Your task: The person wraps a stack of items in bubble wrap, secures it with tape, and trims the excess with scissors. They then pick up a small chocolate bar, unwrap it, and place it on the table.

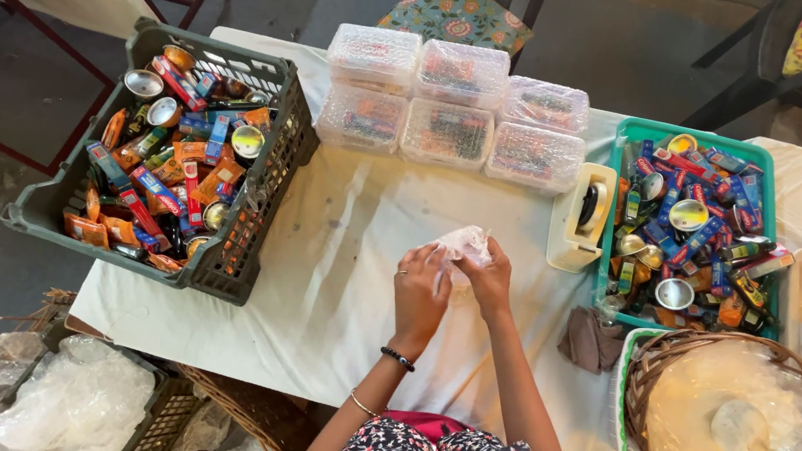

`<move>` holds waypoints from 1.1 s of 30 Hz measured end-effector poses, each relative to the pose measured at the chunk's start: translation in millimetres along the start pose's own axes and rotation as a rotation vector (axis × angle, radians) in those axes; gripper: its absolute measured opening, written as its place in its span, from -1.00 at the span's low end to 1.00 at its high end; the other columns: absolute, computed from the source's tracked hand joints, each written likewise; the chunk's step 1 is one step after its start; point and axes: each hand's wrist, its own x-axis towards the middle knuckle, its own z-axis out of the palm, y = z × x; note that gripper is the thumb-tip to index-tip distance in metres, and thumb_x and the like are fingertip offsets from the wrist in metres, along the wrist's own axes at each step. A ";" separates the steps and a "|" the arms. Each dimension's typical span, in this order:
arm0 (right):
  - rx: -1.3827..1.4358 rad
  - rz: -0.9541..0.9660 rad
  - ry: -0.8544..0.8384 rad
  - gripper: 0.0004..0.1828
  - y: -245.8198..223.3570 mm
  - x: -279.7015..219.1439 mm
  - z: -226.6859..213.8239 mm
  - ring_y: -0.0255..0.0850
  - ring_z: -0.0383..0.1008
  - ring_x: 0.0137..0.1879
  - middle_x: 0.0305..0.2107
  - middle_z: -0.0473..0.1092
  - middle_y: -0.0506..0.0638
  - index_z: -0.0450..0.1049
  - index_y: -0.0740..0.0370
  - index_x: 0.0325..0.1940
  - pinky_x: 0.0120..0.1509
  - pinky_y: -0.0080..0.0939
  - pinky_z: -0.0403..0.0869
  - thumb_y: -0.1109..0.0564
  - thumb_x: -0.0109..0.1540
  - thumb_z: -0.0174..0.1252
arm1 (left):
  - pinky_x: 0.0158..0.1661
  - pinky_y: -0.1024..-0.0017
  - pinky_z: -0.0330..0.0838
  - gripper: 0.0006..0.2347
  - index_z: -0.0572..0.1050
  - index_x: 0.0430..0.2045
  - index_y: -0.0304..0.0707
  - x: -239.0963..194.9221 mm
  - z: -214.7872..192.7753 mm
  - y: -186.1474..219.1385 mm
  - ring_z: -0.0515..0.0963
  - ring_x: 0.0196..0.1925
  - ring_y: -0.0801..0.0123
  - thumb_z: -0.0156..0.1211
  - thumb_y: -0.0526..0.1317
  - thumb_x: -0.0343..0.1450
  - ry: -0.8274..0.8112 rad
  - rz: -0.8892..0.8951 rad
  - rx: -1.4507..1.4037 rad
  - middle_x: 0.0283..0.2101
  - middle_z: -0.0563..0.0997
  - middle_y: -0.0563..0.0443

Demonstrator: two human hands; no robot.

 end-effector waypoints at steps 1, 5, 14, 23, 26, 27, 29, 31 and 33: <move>-0.003 0.000 -0.002 -0.65 3.7 0.2 -2.1 -0.36 0.51 -0.10 -0.21 0.56 -0.09 0.54 0.27 -0.03 -0.01 -0.31 0.50 0.23 0.12 0.41 | 0.22 0.12 0.32 -0.67 0.53 0.09 -0.31 -3.8 -1.9 2.5 0.43 0.28 -0.05 0.22 -0.24 0.44 0.001 -0.003 -0.002 0.22 0.53 -0.09; 0.056 -0.028 0.019 -0.56 0.8 3.6 -6.2 -0.37 0.53 -0.08 -0.20 0.54 -0.17 0.51 0.21 0.01 0.01 -0.35 0.52 0.28 0.04 0.36 | 0.16 0.04 0.23 -0.61 0.50 0.13 -0.28 -5.7 -10.6 7.8 0.33 0.30 -0.01 0.22 -0.25 0.39 0.011 0.089 0.148 0.26 0.48 -0.02; -0.383 -0.289 0.312 -0.63 -8.4 -15.2 -6.5 -0.26 0.42 -0.40 -0.44 0.46 0.01 0.52 0.29 -0.12 -0.29 -0.27 0.44 0.22 0.06 0.51 | 0.21 0.07 0.23 -0.60 0.46 0.19 -0.29 1.8 0.9 -5.0 0.30 0.32 -0.03 0.19 -0.28 0.41 -0.096 0.111 0.054 0.25 0.39 -0.08; -0.606 -0.574 0.146 -0.74 -8.4 -19.8 -6.9 -0.17 0.44 -0.21 -0.23 0.42 0.02 0.64 0.24 -0.13 -0.13 -0.17 0.44 0.30 0.09 0.31 | 0.02 0.06 0.29 -0.80 0.65 -0.14 -0.07 34.0 -3.2 -4.0 0.40 0.11 0.05 0.31 -0.17 0.37 -0.054 -0.039 -0.022 0.01 0.60 0.08; -0.697 -0.650 0.117 -0.70 -5.0 -16.6 -10.2 -0.08 0.39 -0.10 -0.25 0.37 0.02 0.66 0.21 -0.13 0.01 -0.09 0.42 0.32 0.06 0.31 | -0.06 0.11 0.35 -0.79 0.66 -0.27 -0.05 49.6 -6.7 -1.1 0.48 0.00 0.12 0.39 -0.05 0.32 -0.073 -0.131 -0.013 -0.13 0.65 0.11; -0.670 -0.618 0.081 -0.67 -6.0 -16.3 -11.7 -0.07 0.37 -0.10 -0.27 0.37 0.01 0.68 0.19 -0.11 0.02 -0.09 0.41 0.34 0.05 0.29 | -0.07 0.14 0.39 -0.75 0.66 -0.29 -0.06 53.7 -6.5 -1.1 0.53 -0.05 0.17 0.41 0.01 0.29 -0.095 -0.183 -0.024 -0.20 0.67 0.14; -0.594 -0.554 0.082 -0.70 -12.6 -12.7 -16.1 -0.09 0.40 -0.11 -0.25 0.35 0.01 0.68 0.15 -0.12 -0.01 -0.11 0.41 0.30 0.07 0.33 | -0.09 0.16 0.42 -0.78 0.67 -0.30 -0.03 54.8 3.8 -12.7 0.54 -0.06 0.18 0.39 -0.01 0.31 -0.101 -0.194 -0.049 -0.24 0.69 0.16; -0.518 -0.492 0.081 -0.73 -33.8 -9.9 -17.2 -0.11 0.42 -0.11 -0.24 0.34 0.01 0.69 0.11 -0.13 -0.04 -0.14 0.42 0.25 0.09 0.37 | -0.10 0.19 0.44 -0.81 0.69 -0.30 0.00 55.5 12.2 -22.3 0.56 -0.08 0.19 0.36 -0.02 0.33 -0.104 -0.205 -0.072 -0.27 0.71 0.19; -0.501 -0.517 0.060 -0.50 -68.0 -10.8 -14.6 -0.05 0.41 0.01 -0.06 0.39 0.05 0.58 0.13 0.03 -0.09 -0.17 0.43 0.19 -0.01 0.42 | -0.09 0.17 0.46 -0.82 0.69 -0.31 -0.02 53.2 17.6 -30.9 0.55 -0.06 0.15 0.38 -0.01 0.38 -0.072 -0.164 -0.087 -0.24 0.69 0.14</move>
